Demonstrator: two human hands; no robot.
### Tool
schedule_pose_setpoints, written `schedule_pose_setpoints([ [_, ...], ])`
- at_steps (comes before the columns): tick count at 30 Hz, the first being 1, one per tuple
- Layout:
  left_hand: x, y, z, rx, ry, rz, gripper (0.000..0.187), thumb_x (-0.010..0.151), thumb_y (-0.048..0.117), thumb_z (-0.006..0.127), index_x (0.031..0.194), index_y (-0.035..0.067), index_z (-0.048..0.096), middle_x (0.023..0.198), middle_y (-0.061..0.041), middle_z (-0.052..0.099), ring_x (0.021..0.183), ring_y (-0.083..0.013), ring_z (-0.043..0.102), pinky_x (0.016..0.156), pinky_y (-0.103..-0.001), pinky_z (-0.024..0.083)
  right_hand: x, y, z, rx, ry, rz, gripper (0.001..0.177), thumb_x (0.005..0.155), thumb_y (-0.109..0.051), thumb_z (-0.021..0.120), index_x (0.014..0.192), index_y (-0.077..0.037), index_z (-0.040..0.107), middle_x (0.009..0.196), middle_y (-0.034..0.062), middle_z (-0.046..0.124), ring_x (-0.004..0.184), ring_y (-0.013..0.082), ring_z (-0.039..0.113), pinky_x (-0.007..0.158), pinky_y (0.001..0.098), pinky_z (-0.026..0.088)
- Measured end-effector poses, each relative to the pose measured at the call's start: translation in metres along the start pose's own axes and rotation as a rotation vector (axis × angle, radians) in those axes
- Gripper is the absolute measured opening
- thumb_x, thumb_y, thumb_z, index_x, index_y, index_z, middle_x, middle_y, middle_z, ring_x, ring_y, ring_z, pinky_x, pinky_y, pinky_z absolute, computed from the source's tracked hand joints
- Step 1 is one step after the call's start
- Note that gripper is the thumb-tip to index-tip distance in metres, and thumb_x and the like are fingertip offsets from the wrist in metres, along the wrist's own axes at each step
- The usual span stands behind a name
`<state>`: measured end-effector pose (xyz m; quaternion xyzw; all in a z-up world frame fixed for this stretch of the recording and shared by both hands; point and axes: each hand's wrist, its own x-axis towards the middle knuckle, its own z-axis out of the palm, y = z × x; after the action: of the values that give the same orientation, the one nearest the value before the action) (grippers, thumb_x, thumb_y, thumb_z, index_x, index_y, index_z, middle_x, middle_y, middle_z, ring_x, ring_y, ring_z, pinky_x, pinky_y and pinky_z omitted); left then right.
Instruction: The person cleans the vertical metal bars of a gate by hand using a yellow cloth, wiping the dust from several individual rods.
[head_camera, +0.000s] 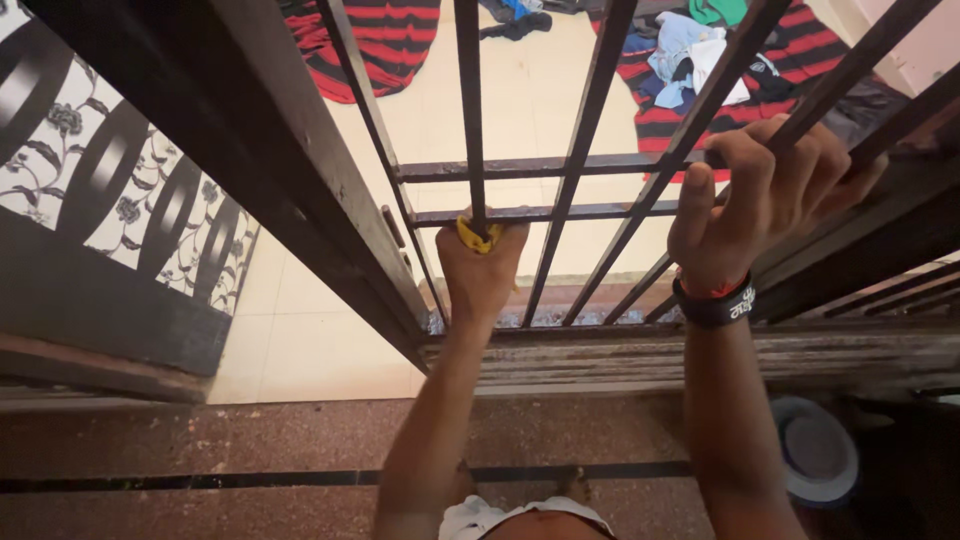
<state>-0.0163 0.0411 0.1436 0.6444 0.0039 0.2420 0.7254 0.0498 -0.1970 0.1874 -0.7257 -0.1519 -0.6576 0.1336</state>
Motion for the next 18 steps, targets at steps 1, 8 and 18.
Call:
schedule_pose_setpoints([
  [1,0.001,0.000,-0.001,0.120,0.003,0.037,0.027,0.086,0.012,0.074,0.064,0.005,0.060,0.056,0.002,0.057,0.050,-0.0053,0.052,0.047,-0.028,0.037,0.002,0.001,0.001,0.018,0.009,-0.016,0.036,0.105,-0.043,0.054,0.086,-0.016,0.068,0.093,0.0068,0.065,0.112,0.0290,0.061,0.123,0.0603,0.005],
  [8,-0.027,-0.094,-0.022,0.445,0.007,0.039,0.031,0.085,0.017,0.074,0.064,0.002,0.058,0.053,-0.005,0.056,0.048,-0.0126,0.054,0.049,-0.034,0.041,-0.005,0.009,0.005,0.035,0.026,-0.035,0.035,0.105,-0.043,0.054,0.087,-0.017,0.069,0.093,0.0064,0.066,0.112,0.0289,0.062,0.122,0.0619,0.004],
  [18,-0.019,-0.071,-0.020,0.041,-0.069,0.066,0.016,0.095,0.022,0.062,0.085,0.010,0.056,0.077,0.000,0.072,0.070,-0.0090,0.067,0.065,-0.029,0.054,-0.002,0.010,0.008,0.050,0.047,-0.055,0.034,0.105,-0.043,0.053,0.087,-0.018,0.068,0.093,0.0045,0.065,0.112,0.0270,0.061,0.122,0.0628,0.003],
])
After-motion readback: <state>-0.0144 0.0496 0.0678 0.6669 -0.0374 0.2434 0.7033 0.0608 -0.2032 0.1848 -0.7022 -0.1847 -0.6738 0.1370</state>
